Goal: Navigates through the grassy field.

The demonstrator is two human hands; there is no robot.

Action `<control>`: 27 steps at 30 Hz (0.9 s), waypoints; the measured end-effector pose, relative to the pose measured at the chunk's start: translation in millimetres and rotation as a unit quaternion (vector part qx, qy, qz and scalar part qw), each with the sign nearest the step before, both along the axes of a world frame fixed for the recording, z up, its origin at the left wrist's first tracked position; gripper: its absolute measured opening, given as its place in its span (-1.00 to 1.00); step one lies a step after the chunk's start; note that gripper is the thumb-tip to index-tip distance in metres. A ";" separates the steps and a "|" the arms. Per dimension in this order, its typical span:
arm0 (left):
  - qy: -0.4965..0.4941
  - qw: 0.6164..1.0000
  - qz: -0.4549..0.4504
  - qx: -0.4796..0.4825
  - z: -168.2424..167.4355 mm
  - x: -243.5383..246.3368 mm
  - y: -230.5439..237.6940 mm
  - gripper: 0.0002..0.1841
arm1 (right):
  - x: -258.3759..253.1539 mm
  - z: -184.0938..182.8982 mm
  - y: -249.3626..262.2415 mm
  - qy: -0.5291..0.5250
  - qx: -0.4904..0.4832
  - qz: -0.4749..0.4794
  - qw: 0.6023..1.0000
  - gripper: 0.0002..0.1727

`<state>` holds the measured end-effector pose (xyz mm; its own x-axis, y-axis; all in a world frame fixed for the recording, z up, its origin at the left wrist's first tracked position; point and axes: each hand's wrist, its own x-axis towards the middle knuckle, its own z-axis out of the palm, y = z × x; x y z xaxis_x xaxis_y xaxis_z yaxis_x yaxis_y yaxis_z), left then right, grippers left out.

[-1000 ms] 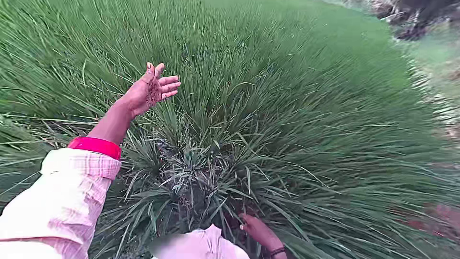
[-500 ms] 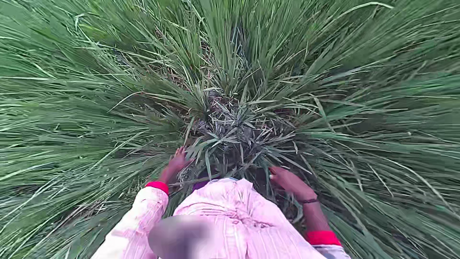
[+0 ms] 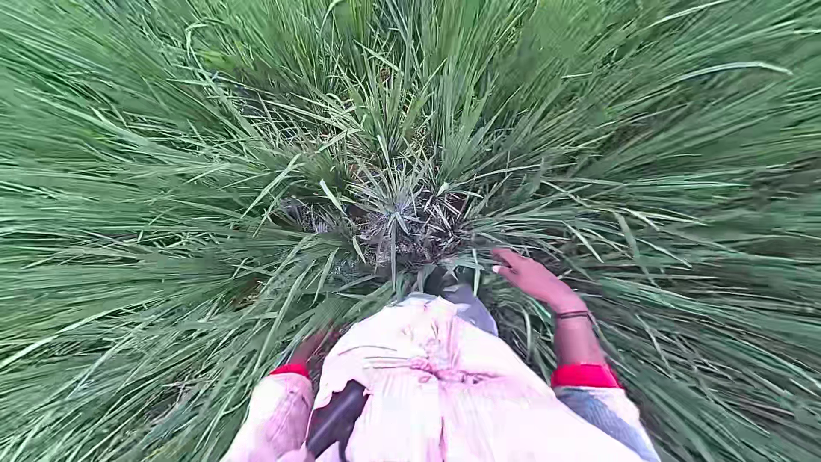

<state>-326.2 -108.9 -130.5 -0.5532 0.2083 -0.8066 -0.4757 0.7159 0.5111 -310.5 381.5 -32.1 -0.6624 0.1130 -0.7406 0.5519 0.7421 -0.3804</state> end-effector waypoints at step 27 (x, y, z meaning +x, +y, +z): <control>0.221 0.914 0.338 -0.021 -27.5 -413.1 142.2 -0.21 | -402.7 -85.2 194.6 0.226 -0.032 0.003 0.974 0.40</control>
<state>-739.4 33.3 -158.0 -0.8181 -0.3285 -0.4721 -0.5703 0.3581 0.7393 -713.2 576.1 -117.3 -0.9228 0.0707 -0.3786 0.3127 0.7114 -0.6294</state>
